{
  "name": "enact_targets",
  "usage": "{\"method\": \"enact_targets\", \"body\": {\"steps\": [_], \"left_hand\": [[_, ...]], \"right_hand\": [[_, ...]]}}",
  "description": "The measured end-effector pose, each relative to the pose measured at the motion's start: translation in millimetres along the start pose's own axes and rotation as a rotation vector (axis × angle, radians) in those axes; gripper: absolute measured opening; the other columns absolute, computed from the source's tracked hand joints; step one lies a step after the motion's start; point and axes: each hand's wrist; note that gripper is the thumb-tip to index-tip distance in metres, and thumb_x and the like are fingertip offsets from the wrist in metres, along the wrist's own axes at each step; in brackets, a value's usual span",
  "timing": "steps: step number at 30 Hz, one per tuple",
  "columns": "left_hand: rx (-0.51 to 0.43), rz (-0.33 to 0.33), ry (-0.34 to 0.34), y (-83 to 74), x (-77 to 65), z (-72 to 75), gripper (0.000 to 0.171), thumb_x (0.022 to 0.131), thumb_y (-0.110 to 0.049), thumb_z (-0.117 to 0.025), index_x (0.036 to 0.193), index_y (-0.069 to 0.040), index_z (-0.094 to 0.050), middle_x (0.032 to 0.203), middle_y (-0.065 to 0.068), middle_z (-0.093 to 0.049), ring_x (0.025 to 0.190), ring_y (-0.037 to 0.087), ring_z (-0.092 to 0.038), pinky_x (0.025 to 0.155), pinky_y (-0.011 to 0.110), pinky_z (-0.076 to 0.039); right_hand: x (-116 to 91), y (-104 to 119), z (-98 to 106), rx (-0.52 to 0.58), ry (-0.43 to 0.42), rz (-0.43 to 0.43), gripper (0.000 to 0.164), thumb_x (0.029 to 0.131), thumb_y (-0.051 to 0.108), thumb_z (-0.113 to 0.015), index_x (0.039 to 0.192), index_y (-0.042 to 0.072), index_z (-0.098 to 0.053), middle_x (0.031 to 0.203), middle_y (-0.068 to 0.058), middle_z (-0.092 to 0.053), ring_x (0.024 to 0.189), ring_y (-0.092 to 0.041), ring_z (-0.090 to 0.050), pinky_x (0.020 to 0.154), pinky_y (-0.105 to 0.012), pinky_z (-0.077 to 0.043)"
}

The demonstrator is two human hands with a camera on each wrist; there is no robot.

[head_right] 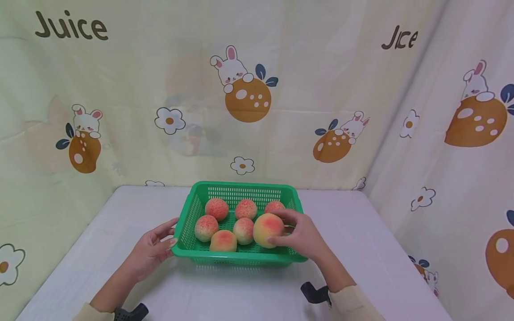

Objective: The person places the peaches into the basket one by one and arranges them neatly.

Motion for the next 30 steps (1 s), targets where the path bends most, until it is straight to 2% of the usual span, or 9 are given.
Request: {"method": "enact_targets", "body": {"steps": [7, 17, 30], "left_hand": [[-0.013, -0.007, 0.011, -0.5, -0.4, 0.3, 0.070, 0.100, -0.008, -0.065, 0.161, -0.008, -0.030, 0.125, 0.010, -0.048, 0.090, 0.008, -0.067, 0.084, 0.023, -0.061], [-0.021, 0.003, 0.010, -0.5, 0.1, 0.1, 0.072, 0.099, -0.008, -0.065, 0.161, -0.009, -0.030, 0.125, 0.009, -0.047, 0.093, 0.010, -0.067, 0.085, 0.024, -0.061], [-0.030, -0.005, 0.017, 0.9, 0.1, 1.0, 0.072, 0.099, -0.008, -0.066, 0.161, -0.008, -0.030, 0.123, 0.008, -0.049, 0.093, 0.009, -0.067, 0.085, 0.023, -0.061]], "right_hand": [[7, 9, -5, -0.045, 0.087, -0.031, 0.061, 0.078, 0.029, -0.090, 0.132, 0.020, -0.065, 0.128, -0.004, -0.068, 0.110, -0.025, -0.065, 0.090, -0.027, -0.059], [14, 3, -11, -0.089, 0.159, -0.031, 0.059, 0.078, 0.034, -0.090, 0.130, 0.019, -0.066, 0.126, 0.000, -0.069, 0.117, -0.025, -0.063, 0.100, -0.044, -0.058], [15, -3, -15, -0.126, 0.201, -0.028, 0.059, 0.078, 0.035, -0.090, 0.129, 0.016, -0.066, 0.126, 0.000, -0.069, 0.121, -0.025, -0.063, 0.105, -0.050, -0.054]]}}
Point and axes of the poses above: each hand's wrist, its own x-axis towards the middle knuckle, its own z-axis out of the back of the hand, y = z × x
